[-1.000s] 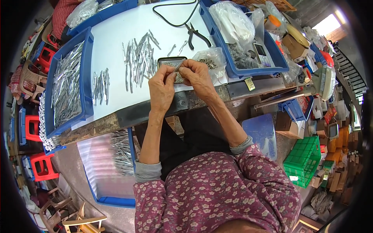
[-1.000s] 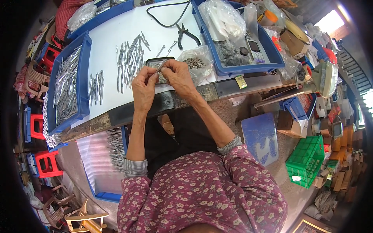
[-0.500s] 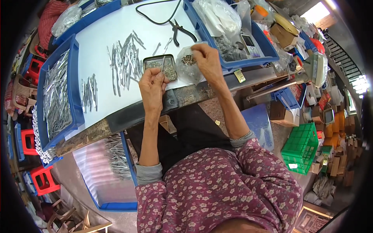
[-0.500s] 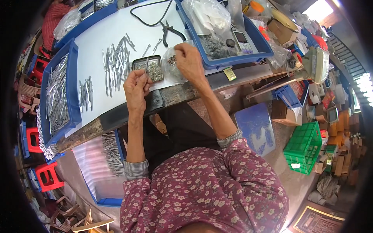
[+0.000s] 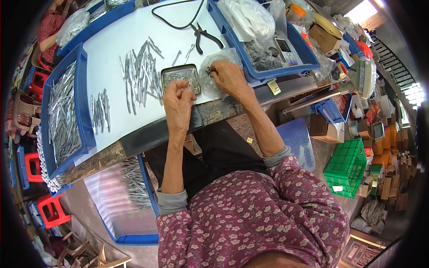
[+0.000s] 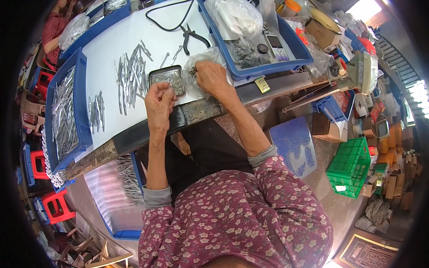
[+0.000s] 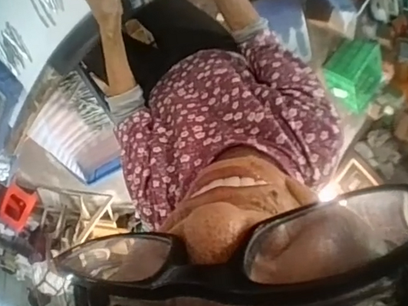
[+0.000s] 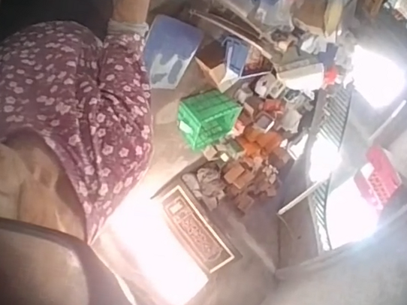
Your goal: Assembling small metal components by hand in a workshop setting.
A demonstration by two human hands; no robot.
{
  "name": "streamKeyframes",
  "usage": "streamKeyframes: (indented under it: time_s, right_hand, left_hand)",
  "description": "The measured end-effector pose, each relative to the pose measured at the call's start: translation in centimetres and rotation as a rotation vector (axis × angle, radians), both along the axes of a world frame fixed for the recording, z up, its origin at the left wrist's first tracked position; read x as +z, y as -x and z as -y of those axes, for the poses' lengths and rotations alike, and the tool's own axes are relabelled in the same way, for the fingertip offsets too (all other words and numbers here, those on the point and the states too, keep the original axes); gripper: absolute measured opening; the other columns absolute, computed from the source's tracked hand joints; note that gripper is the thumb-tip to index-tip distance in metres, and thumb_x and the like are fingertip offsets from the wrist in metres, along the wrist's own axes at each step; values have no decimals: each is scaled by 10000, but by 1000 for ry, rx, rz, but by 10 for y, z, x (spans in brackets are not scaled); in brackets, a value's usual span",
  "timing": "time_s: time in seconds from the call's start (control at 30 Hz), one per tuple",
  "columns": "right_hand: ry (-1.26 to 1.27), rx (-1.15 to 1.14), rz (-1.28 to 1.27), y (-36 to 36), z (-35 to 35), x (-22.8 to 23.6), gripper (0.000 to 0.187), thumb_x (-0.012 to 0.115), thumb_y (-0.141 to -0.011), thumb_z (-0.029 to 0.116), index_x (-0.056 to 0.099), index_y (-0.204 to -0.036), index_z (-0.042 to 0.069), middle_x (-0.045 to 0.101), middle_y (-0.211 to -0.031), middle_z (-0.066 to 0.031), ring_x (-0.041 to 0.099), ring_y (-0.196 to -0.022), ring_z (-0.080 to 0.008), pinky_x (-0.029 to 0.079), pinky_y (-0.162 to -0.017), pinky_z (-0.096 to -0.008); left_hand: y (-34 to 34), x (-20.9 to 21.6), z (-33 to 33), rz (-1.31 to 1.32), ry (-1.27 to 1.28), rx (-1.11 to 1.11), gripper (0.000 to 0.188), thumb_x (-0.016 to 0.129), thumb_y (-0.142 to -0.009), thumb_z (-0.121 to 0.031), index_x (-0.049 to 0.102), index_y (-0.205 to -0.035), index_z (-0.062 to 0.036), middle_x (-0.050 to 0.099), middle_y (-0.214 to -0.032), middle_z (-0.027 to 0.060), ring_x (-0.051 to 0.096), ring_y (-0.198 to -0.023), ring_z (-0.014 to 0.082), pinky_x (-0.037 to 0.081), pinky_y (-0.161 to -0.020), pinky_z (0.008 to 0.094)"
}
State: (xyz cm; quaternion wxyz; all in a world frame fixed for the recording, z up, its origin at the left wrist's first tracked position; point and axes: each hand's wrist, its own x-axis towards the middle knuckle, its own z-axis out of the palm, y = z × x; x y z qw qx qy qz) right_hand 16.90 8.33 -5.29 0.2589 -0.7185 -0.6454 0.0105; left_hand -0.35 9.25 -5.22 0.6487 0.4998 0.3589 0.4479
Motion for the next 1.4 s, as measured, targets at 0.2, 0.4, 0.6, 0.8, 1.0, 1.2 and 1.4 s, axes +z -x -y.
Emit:
streamKeyframes:
  time_s: [0.2,0.4,0.6,0.8,1.0,1.2,1.4]
  right_hand:
    - [-112,-16,88,3,0,-8,77,498,-706,74,516,-685,2,569,-722,-209,567,-652,-378,451,-568,-451]
    - [-216,-70,4,4,3,-13,97,525,-729,92,518,-769,4,567,-687,-186,555,-659,-368,428,-581,-425]
    - [-364,-117,-157,9,5,-4,60,536,-738,52,517,-753,-2,562,-637,-159,564,-542,-266,429,-510,-345]
    - [-316,85,-885,38,14,19,70,617,-727,32,567,-756,-9,559,-654,5,497,-593,-36,415,-535,-180]
    - [-235,194,-1233,57,13,27,77,616,-697,2,575,-762,-4,572,-678,-1,513,-610,-41,417,-553,-171]
    - [-246,219,-1326,62,11,24,130,636,-712,16,591,-829,-19,601,-723,-34,555,-656,-70,457,-611,-197]
    - [-239,226,-1327,66,11,24,122,640,-735,20,596,-844,-14,615,-733,-39,565,-663,-76,459,-625,-199]
  left_hand:
    - [-4,14,5,-41,-87,-4,151,468,-833,-56,453,-974,-5,524,-618,24,408,-520,38,327,-479,173]
    - [-4,15,5,57,-90,-23,136,448,-847,-55,445,-977,-14,517,-610,27,369,-499,25,304,-458,168]
    - [-3,15,2,157,-58,-25,117,453,-853,-53,451,-961,-9,525,-609,43,341,-446,16,257,-398,162]
    - [-2,17,0,259,39,-27,107,469,-850,-52,461,-947,-7,524,-600,48,314,-396,16,212,-350,163]
    - [2,20,0,296,31,-4,109,494,-838,-59,477,-935,-13,500,-586,20,304,-393,8,191,-342,150]
    - [4,17,-1,312,13,28,111,524,-825,-63,501,-922,-14,487,-583,4,306,-395,3,179,-332,142]
    - [5,17,-1,296,7,51,118,531,-819,-62,507,-921,-8,485,-578,-1,313,-400,3,185,-333,140]
